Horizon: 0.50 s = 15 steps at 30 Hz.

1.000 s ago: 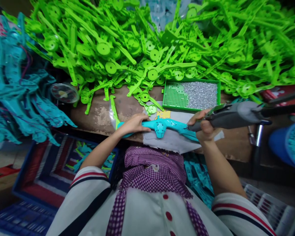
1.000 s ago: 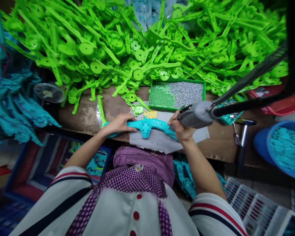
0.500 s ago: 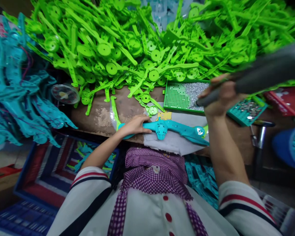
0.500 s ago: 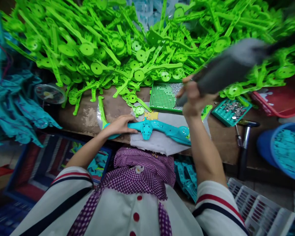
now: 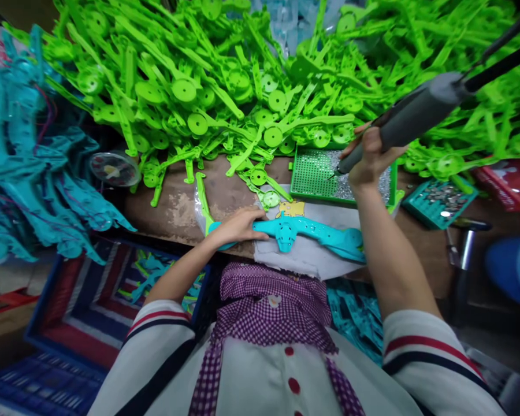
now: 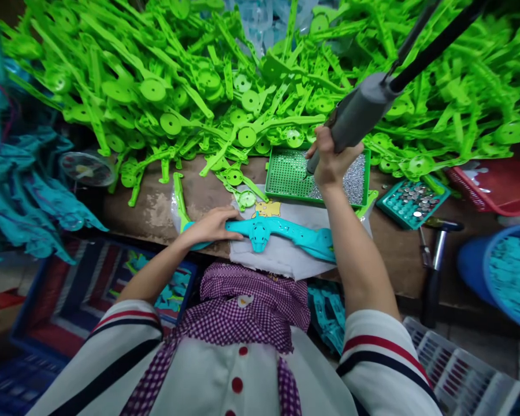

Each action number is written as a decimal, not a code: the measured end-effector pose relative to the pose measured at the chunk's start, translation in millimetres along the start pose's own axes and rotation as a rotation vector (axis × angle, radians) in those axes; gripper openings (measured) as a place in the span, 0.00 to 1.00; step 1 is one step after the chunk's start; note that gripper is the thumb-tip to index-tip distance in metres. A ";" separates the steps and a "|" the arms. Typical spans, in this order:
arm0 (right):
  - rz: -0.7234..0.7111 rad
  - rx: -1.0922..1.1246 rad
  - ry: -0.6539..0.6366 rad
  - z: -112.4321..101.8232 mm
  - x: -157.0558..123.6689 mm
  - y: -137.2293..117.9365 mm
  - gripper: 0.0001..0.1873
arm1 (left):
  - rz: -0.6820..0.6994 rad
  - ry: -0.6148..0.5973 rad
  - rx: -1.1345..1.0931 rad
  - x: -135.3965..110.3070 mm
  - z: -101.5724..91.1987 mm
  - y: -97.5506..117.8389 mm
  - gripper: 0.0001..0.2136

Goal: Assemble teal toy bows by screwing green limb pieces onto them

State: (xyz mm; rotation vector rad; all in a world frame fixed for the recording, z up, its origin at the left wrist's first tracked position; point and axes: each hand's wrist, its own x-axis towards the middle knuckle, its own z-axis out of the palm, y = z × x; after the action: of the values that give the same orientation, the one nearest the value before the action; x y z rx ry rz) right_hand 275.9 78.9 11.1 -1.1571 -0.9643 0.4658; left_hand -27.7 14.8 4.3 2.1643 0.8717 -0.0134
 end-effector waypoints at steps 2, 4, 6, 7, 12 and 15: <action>0.081 -0.057 -0.073 -0.1 -0.1 -1.0 0.30 | -0.001 0.004 -0.002 0.0 -0.2 0.3 0.19; 0.149 -0.083 -0.154 1.0 -0.9 -2.7 0.32 | 0.004 0.012 -0.003 -0.2 0.0 0.0 0.19; 0.152 -0.082 -0.190 2.3 -2.0 -3.1 0.34 | 0.014 0.023 -0.004 -0.3 0.3 -0.7 0.18; 0.134 -0.085 -0.185 2.7 -2.6 -2.4 0.35 | 0.020 0.028 -0.004 -0.4 0.5 -1.1 0.18; 0.052 -0.125 -0.105 -0.6 -4.8 4.5 0.34 | 0.012 0.027 -0.005 -0.4 1.3 -1.9 0.19; 0.067 -0.089 -0.110 -4.9 -3.3 4.2 0.32 | 0.007 0.020 -0.009 -0.7 2.1 -2.4 0.19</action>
State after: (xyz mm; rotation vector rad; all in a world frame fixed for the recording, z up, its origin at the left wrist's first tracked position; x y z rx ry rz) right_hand 278.9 75.3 5.5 -1.2571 -1.0526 0.5492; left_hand -29.1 14.1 1.5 2.1629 0.8738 0.0161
